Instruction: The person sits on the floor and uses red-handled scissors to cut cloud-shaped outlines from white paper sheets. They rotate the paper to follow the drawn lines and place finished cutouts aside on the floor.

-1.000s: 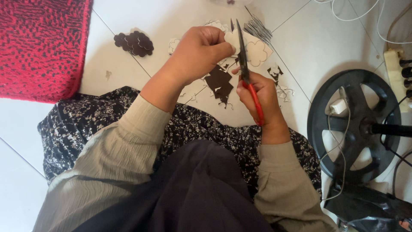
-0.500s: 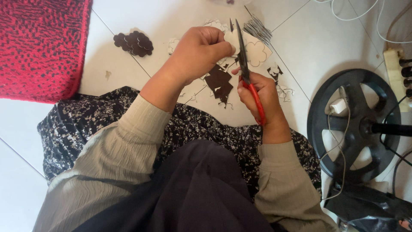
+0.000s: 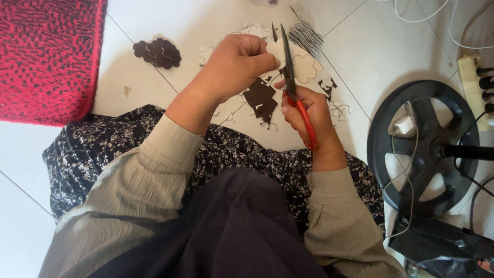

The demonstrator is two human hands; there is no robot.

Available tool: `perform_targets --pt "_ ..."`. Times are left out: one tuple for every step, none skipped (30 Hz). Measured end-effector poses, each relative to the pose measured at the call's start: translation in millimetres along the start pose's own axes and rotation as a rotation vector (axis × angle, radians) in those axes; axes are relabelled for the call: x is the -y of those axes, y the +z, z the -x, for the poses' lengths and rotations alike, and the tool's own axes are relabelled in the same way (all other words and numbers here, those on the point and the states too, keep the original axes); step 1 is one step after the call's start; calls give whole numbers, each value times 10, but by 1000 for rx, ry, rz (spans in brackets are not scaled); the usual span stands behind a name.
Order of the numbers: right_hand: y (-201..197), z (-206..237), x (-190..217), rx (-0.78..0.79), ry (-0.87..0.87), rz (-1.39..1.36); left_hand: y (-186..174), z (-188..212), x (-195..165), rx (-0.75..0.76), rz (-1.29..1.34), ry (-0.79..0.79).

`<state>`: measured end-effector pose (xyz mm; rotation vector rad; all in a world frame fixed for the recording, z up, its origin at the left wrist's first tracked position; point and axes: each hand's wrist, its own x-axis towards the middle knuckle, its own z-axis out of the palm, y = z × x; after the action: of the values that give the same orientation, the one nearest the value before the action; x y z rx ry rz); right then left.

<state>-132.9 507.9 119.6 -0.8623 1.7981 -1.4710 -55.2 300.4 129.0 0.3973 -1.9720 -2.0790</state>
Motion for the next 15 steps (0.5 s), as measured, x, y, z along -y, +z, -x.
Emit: perform_targets --pt "-7 6 -1 -1 5 -3 10 0 5 -3 -7 -2" --pt "-14 14 -1 -3 9 -7 20 0 12 -6 -7 2" --pt "-19 20 -2 -1 11 -4 31 0 22 -10 -7 5" --pt "-25 24 -1 0 11 -2 41 0 32 -13 -8 8" --pt "-30 28 0 1 12 1 49 -5 43 -14 0 4" --pt "-35 33 1 -2 19 -3 59 -10 53 -15 8 0" --pt "-40 39 2 -5 26 -7 70 -11 65 -15 16 -4" --pt "-44 45 2 -9 33 -12 82 -11 76 -13 26 0" --pt "-50 53 3 -3 29 -14 94 -9 85 -12 37 5" --pt "-58 60 4 3 24 -17 104 -8 93 -11 47 10" --pt "-65 69 4 8 20 -20 113 -7 99 -8 49 7" --pt "-71 80 2 8 17 -15 122 -5 104 -5 52 3" --pt "-76 88 0 8 15 -10 129 -4 106 -3 55 -1" --pt "-81 95 -3 9 12 -6 138 -2 108 -1 71 -4" --pt "-86 103 -7 9 12 -12 148 1 111 1 87 -7"
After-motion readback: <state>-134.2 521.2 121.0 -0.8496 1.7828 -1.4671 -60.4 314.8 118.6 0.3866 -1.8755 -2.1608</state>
